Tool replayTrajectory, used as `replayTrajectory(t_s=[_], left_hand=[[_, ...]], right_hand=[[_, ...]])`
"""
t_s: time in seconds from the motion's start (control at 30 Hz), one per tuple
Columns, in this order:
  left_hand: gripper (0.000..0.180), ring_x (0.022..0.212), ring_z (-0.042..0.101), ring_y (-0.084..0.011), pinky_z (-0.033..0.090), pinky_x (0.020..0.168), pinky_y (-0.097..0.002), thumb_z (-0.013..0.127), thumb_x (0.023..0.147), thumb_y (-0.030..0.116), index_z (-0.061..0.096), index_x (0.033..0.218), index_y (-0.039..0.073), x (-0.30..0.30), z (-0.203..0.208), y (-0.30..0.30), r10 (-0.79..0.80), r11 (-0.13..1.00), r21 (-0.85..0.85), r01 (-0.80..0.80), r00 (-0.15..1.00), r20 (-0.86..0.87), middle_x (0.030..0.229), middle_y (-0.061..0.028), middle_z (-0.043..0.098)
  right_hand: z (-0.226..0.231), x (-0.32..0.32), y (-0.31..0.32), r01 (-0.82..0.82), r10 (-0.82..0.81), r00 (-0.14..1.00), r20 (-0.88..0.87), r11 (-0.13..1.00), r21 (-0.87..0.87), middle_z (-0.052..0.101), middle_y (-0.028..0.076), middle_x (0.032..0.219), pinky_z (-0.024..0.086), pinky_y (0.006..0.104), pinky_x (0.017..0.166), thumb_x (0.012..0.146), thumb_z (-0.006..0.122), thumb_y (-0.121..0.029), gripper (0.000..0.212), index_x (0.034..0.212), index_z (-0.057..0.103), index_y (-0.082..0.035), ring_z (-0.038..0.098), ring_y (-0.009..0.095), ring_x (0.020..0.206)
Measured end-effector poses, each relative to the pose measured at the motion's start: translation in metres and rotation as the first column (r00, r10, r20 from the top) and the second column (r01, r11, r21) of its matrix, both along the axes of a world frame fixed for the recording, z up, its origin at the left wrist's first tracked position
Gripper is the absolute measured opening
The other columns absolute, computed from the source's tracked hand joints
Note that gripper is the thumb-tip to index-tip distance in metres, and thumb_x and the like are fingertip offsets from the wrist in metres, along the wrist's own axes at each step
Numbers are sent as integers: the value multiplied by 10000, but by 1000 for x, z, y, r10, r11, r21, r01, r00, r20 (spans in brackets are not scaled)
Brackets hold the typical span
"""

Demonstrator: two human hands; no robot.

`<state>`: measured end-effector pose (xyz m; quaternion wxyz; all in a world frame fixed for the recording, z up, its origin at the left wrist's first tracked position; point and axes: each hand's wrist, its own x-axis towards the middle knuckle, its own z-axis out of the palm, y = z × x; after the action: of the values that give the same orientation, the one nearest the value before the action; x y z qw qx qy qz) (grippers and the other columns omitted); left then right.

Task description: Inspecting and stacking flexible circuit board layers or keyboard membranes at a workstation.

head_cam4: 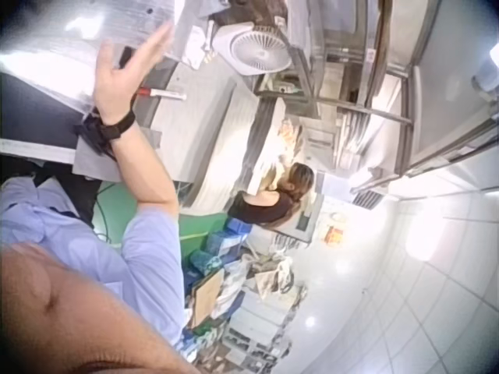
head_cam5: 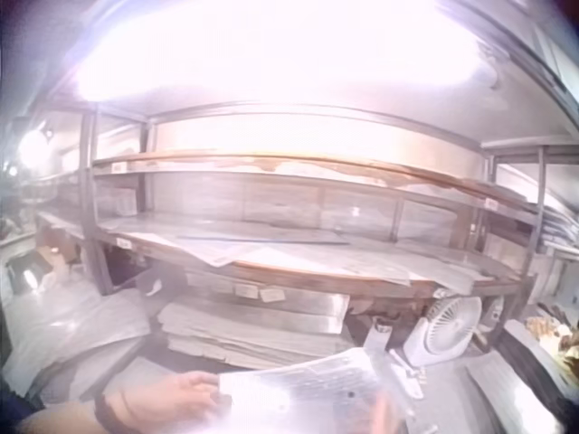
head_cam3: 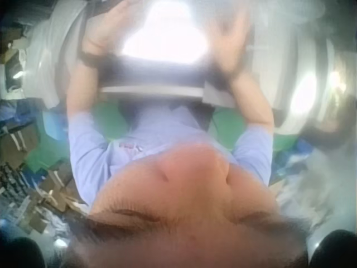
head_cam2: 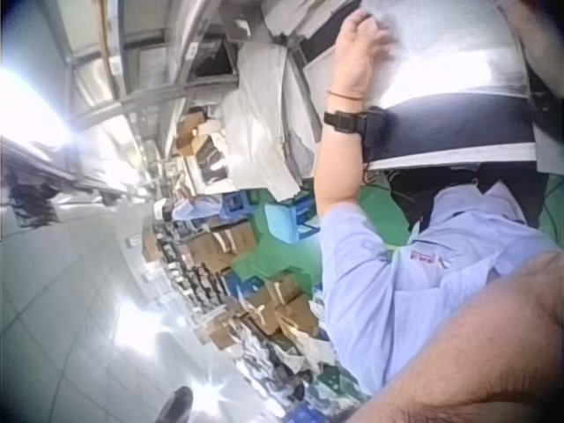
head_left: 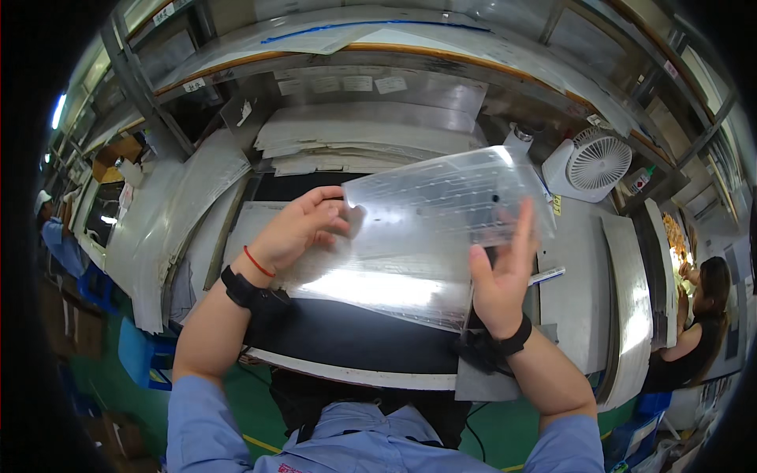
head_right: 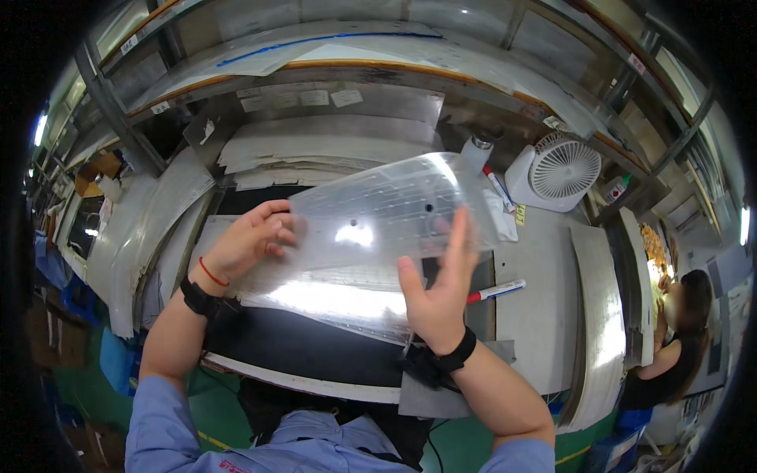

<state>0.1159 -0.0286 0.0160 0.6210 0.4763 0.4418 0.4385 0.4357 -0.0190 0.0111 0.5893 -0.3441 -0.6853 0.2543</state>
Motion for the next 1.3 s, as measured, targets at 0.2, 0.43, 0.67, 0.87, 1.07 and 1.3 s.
replayTrajectory(t_s=[0.2, 0.43, 0.67, 0.87, 1.07, 1.3], left_hand=[[430, 1110, 563, -160, 497, 910, -310, 507, 999, 199, 410, 1394, 62, 16, 5, -8, 22, 991, 132, -12, 997, -74, 1366, -90, 499], [718, 1055, 647, -291, 570, 834, -374, 227, 1006, 596, 388, 1401, 18, -4, 8, -1, -132, 981, -86, 173, 925, 356, 1336, -200, 532], [858, 1049, 660, -299, 550, 813, -382, 189, 955, 699, 371, 1432, 10, -28, 3, -2, 4, 965, -259, 35, 989, 148, 1303, -204, 574], [248, 808, 599, -70, 496, 706, -233, 562, 972, 172, 624, 1151, 11, -57, -12, 1, -5, 994, -107, -25, 961, -278, 927, -4, 665], [242, 654, 492, -45, 399, 561, -208, 533, 969, 169, 644, 1137, 34, -113, 13, 10, 206, 977, 89, -193, 758, -619, 789, 41, 589], [257, 585, 447, -49, 362, 518, -176, 512, 1001, 195, 583, 1212, 66, -162, 24, 13, 263, 964, 83, -251, 875, -406, 831, 26, 600]], right_hand=[[25, 21, -9, 226, -497, 836, 232, 697, 681, 488, 207, 1320, 430, 370, 985, 812, 554, 141, 504, 1290, 550, -19, 542, 309, 1147], [32, 6, 6, -301, -29, 559, 828, 924, 235, 591, 171, 1250, 443, 435, 964, 724, 648, -15, 374, 1074, 713, -129, 553, 371, 1134], [26, 2, 10, -576, 499, 587, 637, 811, -104, 504, 173, 1390, 433, 411, 992, 799, 690, -131, 293, 1089, 692, -89, 529, 358, 1183], [27, 11, 15, -459, 378, 819, 433, 883, 98, 639, 144, 1169, 452, 381, 921, 803, 664, -91, 235, 1027, 687, -24, 590, 314, 1046], [16, 24, 27, -63, 28, 989, 148, 968, 242, 647, 125, 997, 439, 321, 855, 887, 572, -34, 128, 960, 664, 16, 581, 225, 928], [10, 31, 37, -2, 2, 1000, 6, 997, 79, 615, 99, 1038, 425, 285, 862, 950, 544, -76, 157, 999, 652, 26, 563, 183, 963]])
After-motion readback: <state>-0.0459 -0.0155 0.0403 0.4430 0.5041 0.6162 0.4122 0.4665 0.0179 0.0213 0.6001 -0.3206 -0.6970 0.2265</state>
